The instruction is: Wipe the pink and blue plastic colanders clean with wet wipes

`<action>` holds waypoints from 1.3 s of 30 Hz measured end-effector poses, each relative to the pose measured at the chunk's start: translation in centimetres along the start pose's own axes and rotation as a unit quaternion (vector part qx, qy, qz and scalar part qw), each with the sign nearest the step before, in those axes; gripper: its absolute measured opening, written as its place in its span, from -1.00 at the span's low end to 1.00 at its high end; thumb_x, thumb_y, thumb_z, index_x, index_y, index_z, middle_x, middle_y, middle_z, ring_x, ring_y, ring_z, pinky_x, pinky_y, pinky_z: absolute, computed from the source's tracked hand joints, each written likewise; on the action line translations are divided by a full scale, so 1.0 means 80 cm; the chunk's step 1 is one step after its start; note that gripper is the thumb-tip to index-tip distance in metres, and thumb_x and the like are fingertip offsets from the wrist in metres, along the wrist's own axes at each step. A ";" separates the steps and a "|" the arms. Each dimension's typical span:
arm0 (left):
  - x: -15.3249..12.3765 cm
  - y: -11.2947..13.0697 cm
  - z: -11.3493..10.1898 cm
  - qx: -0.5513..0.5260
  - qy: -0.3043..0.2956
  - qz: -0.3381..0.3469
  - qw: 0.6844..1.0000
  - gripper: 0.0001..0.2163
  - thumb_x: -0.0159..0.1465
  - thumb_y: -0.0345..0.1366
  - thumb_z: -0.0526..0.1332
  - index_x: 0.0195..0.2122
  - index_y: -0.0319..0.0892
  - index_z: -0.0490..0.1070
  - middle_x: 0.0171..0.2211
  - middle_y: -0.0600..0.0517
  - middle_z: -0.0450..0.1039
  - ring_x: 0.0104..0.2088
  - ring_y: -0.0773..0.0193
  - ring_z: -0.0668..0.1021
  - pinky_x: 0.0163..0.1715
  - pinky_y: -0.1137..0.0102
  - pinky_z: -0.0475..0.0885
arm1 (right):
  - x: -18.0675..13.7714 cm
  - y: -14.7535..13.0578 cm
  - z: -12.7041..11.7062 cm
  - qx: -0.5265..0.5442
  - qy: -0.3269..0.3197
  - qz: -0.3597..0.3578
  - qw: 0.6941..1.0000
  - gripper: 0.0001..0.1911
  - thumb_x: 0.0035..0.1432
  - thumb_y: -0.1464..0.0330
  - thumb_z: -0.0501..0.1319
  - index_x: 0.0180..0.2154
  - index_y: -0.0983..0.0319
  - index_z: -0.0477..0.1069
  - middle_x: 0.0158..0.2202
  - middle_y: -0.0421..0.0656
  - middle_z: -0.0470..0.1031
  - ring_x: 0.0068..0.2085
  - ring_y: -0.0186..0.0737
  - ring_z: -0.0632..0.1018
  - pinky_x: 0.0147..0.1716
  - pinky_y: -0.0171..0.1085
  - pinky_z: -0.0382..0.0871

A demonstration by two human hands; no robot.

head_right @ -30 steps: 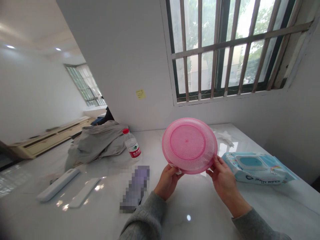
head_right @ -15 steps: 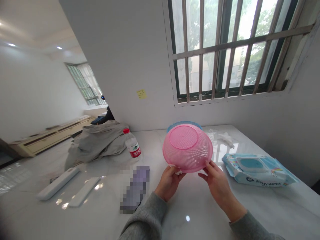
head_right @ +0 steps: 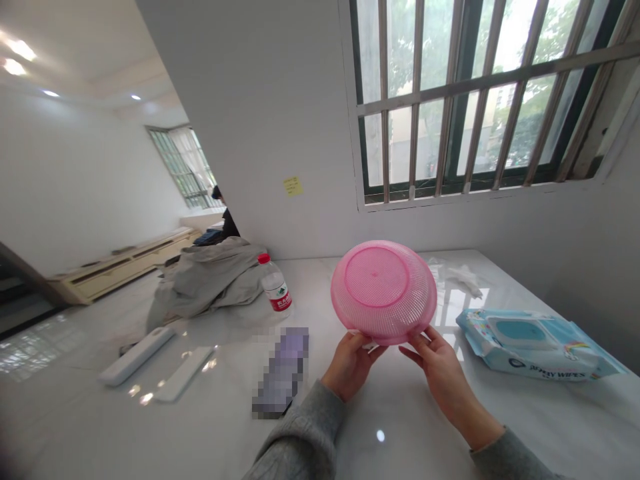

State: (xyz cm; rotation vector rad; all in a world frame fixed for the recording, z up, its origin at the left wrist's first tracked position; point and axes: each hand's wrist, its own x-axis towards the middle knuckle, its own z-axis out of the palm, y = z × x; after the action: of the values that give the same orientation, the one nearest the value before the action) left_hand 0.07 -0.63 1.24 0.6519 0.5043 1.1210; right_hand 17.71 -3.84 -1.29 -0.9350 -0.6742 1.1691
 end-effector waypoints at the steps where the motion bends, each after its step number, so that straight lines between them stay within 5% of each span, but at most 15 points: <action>1: 0.000 0.000 0.000 -0.003 0.001 0.003 1.000 -0.87 -0.02 -0.44 0.41 -0.39 -0.25 0.61 -0.35 -0.04 0.62 -0.22 0.16 0.57 0.12 0.09 0.44 | -0.001 0.001 0.001 -0.005 -0.010 0.006 1.000 -0.53 -0.04 0.13 0.62 -0.08 0.09 0.65 -0.10 -0.16 0.69 -0.10 -0.10 0.67 -0.07 -0.12 0.67; 6: 0.004 0.000 -0.004 -0.007 0.016 0.016 1.000 -0.89 -0.07 -0.49 0.36 -0.47 -0.25 0.56 -0.41 -0.01 0.57 -0.29 0.23 0.54 0.01 0.20 0.46 | 0.004 -0.010 -0.003 0.019 -0.011 0.009 1.000 -0.55 -0.03 0.16 0.61 -0.08 0.09 0.66 -0.08 -0.17 0.69 -0.07 -0.12 0.65 -0.02 -0.14 0.65; 13: 0.007 0.004 -0.008 -0.023 0.045 0.029 0.998 -0.86 -0.12 -0.47 0.36 -0.50 -0.21 0.48 -0.49 0.08 0.47 -0.40 0.32 0.43 -0.22 0.35 0.43 | 0.023 -0.031 -0.024 0.068 0.078 -0.027 0.994 -0.56 -0.11 0.11 0.62 -0.16 0.03 0.66 -0.19 -0.27 0.68 -0.21 -0.24 0.64 -0.24 -0.30 0.65; 25: 0.004 0.002 -0.002 -0.004 0.014 0.039 0.999 -0.90 -0.05 -0.46 0.40 -0.49 -0.18 0.54 -0.43 0.04 0.54 -0.30 0.23 0.50 -0.04 0.24 0.46 | 0.004 0.003 -0.004 -0.054 -0.057 0.015 0.997 -0.55 0.03 0.12 0.58 -0.08 0.15 0.64 -0.15 -0.10 0.73 -0.05 0.01 0.70 0.05 0.03 0.62; 34: 0.007 -0.001 -0.008 -0.023 0.042 0.037 0.998 -0.87 -0.08 -0.47 0.40 -0.50 -0.19 0.49 -0.46 0.07 0.51 -0.35 0.28 0.46 -0.13 0.29 0.44 | 0.024 -0.029 -0.028 0.001 0.079 -0.020 0.997 -0.66 0.05 0.15 0.54 -0.12 0.06 0.65 -0.22 -0.20 0.71 -0.20 -0.14 0.69 -0.16 -0.20 0.68; 39: 0.006 -0.003 -0.006 -0.003 0.023 0.050 0.999 -0.89 -0.08 -0.45 0.39 -0.50 -0.15 0.55 -0.45 0.04 0.54 -0.35 0.24 0.48 -0.09 0.27 0.42 | 0.006 -0.005 -0.012 -0.045 -0.031 0.028 0.998 -0.54 0.04 0.12 0.58 -0.06 0.13 0.62 -0.19 -0.11 0.74 -0.12 -0.06 0.73 0.02 -0.08 0.64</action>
State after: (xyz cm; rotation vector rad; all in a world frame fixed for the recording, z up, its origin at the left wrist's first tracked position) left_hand 0.08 -0.15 0.75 0.6529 0.5128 1.2328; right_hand 18.82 -3.67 -1.37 -1.0028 -0.7601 1.2303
